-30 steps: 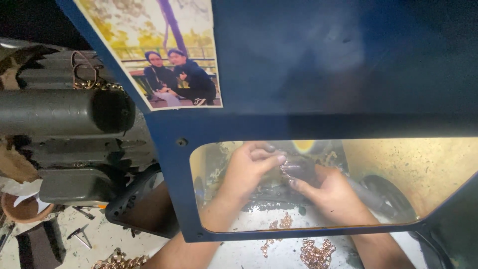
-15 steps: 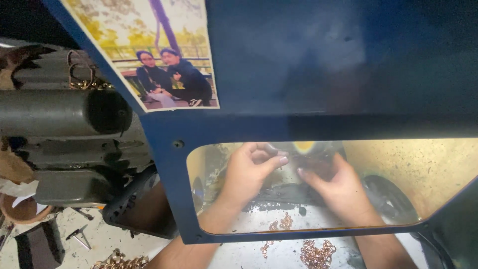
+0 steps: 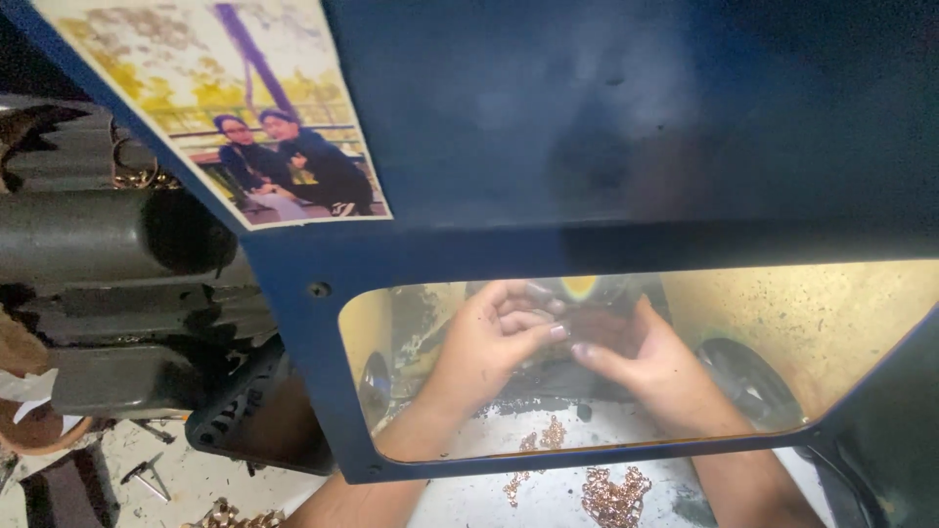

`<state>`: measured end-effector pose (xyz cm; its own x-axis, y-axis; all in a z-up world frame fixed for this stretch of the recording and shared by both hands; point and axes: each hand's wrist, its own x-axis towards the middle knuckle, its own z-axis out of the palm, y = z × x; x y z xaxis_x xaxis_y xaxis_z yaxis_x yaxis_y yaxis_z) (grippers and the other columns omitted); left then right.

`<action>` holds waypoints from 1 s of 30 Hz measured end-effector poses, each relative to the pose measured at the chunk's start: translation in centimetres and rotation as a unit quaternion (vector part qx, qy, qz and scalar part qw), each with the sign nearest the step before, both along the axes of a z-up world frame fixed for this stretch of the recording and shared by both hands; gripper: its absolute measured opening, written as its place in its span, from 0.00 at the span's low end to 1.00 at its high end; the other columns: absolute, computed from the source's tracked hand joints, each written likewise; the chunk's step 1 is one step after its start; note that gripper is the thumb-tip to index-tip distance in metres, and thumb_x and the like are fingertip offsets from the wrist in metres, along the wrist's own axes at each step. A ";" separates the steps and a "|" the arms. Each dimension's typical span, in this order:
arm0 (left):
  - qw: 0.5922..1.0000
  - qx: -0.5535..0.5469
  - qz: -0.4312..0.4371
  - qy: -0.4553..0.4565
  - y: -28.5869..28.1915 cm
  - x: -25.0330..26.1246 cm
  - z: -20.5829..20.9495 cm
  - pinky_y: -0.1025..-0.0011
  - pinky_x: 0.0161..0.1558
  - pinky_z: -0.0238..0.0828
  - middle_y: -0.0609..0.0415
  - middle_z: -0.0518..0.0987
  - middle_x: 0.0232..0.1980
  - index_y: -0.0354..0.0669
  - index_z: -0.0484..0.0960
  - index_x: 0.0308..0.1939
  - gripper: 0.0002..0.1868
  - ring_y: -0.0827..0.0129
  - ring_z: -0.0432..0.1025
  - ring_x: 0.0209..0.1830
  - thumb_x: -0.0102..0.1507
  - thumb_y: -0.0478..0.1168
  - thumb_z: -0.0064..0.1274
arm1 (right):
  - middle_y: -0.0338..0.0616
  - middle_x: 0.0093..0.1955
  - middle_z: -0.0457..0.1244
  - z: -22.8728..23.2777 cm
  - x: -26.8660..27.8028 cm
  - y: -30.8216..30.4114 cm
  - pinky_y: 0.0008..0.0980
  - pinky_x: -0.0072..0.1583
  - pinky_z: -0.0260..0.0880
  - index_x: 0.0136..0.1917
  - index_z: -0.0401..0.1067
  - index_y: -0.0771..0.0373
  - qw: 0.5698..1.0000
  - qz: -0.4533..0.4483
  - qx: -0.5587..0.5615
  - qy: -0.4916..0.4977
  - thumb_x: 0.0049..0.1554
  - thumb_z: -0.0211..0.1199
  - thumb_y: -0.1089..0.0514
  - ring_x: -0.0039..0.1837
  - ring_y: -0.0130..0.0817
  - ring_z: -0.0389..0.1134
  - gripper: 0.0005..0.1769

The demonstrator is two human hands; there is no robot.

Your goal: The person holds a copper-colored chain against a rotating polishing wheel inside a bench polisher, moving the chain along the wheel to polish it. The person repeatedly repositions the chain and continues polishing different sections.

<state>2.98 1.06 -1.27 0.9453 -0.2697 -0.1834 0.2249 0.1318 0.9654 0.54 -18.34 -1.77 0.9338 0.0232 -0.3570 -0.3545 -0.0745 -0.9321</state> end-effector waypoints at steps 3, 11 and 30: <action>1.000 -0.012 -0.016 -0.004 -0.6 -0.2 -0.5 0.76 0.43 0.81 0.51 0.88 0.47 0.42 0.80 0.46 0.16 0.68 0.85 0.37 0.56 0.33 0.66 | 0.50 0.59 0.73 0.6 -0.5 0.4 0.39 0.65 0.75 0.63 0.67 0.59 0.997 -0.017 0.050 -0.049 0.47 0.71 0.68 0.61 0.39 0.75 0.31; 0.965 0.116 -0.236 0.018 -2.8 -1.7 -0.5 0.77 0.43 0.80 0.54 0.87 0.43 0.44 0.82 0.47 0.18 0.72 0.83 0.40 0.53 0.32 0.61 | 0.50 0.44 0.78 -2.4 -4.4 -6.4 0.32 0.56 0.79 0.66 0.71 0.61 0.991 0.020 -0.120 0.064 0.46 0.73 0.70 0.49 0.37 0.79 0.33; 0.920 0.186 -0.259 -0.228 -3.5 -11.2 -9.3 0.78 0.44 0.73 0.64 0.84 0.45 0.50 0.80 0.50 0.08 0.76 0.77 0.39 0.69 0.36 0.50 | 0.47 0.41 0.73 -11.9 -17.5 -9.5 0.28 0.43 0.69 0.46 0.76 0.70 0.996 -0.084 -0.037 -0.008 0.52 0.68 0.67 0.37 0.31 0.69 0.07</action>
